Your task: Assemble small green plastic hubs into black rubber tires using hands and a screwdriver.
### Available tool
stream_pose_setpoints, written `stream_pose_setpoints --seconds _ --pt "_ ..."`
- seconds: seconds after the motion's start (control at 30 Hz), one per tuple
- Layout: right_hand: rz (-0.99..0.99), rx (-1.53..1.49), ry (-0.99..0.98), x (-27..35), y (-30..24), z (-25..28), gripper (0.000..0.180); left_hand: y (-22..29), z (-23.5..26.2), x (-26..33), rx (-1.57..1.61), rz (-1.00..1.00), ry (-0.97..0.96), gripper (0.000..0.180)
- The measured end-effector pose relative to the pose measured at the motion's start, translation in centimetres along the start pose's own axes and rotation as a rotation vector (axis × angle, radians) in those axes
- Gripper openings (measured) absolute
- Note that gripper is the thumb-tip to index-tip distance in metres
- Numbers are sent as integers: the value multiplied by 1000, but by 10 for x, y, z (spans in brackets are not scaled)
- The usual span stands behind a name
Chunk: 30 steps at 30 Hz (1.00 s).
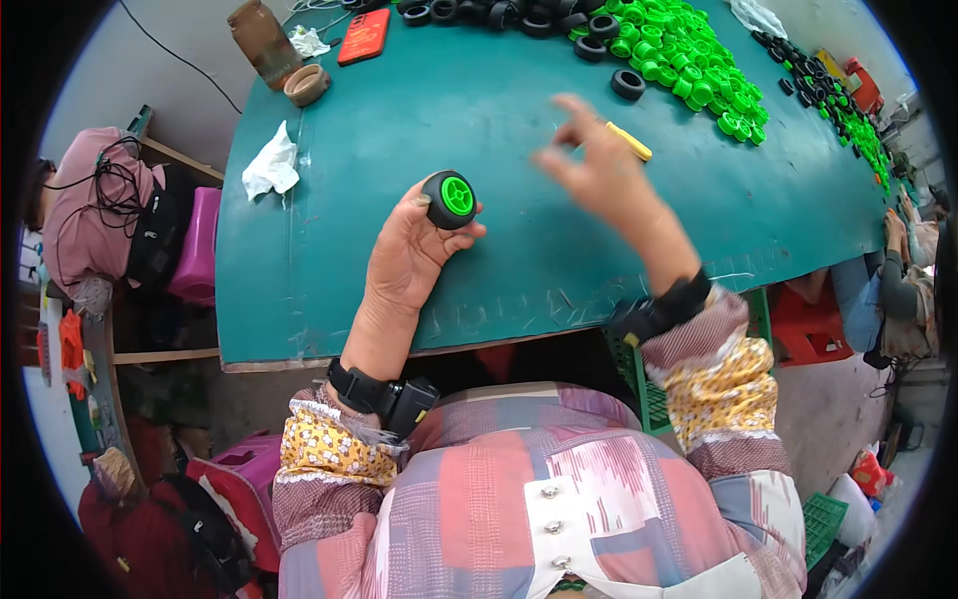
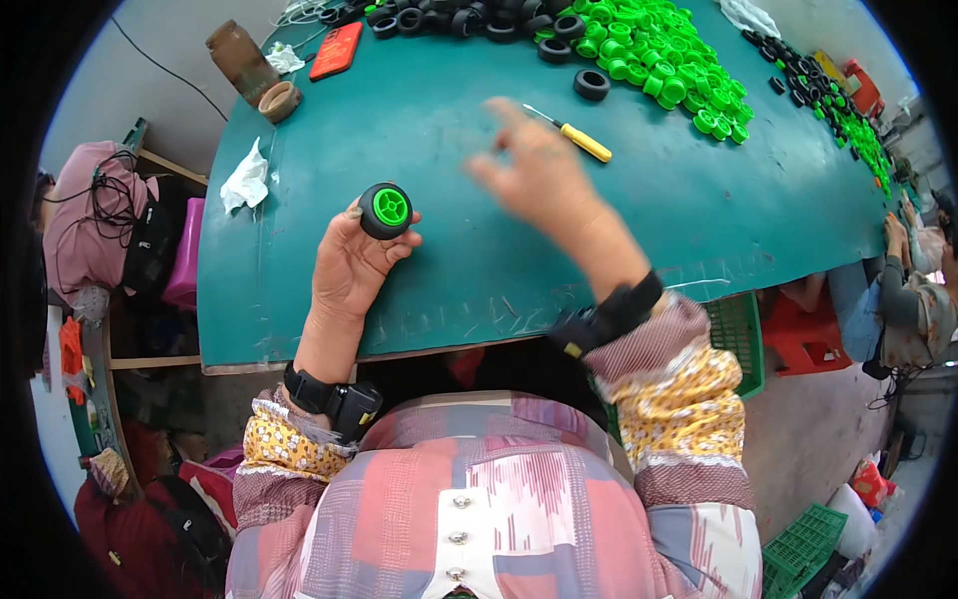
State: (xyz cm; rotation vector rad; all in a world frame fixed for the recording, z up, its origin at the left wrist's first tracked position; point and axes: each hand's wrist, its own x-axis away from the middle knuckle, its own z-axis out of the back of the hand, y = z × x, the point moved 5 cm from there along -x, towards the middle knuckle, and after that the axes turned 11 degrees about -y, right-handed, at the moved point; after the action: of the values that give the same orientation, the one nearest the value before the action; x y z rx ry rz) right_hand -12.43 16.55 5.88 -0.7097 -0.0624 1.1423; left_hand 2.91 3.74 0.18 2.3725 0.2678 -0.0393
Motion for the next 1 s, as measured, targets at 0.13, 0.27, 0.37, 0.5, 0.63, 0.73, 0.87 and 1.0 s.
stream_pose_setpoints --seconds 0.13,0.27,0.37,0.5,0.63,0.73,0.87,1.0 --pt "-183 514 127 -4 79 19 43 2 10 -6 100 -8 0 34" --pt "-246 602 -5 2 100 8 25 0 11 -1 -19 -50 103 37" --pt "-305 537 -73 1 92 2 15 -1 8 4 -121 -10 86 34" --pt "-263 297 -98 -8 73 -4 17 2 11 1 -129 -1 65 34" --pt "-372 -463 -280 -8 38 -13 24 13 15 -5 -145 42 23 34" --pt "-182 -796 -263 -6 -7 -9 28 48 -3 -19 -205 -123 -48 33" --pt "4 -875 -243 -9 -44 -18 27 59 -20 -29 -248 -261 -66 28" --pt "38 -708 -325 -8 -54 -35 25 46 -18 -20 -630 -309 18 27"
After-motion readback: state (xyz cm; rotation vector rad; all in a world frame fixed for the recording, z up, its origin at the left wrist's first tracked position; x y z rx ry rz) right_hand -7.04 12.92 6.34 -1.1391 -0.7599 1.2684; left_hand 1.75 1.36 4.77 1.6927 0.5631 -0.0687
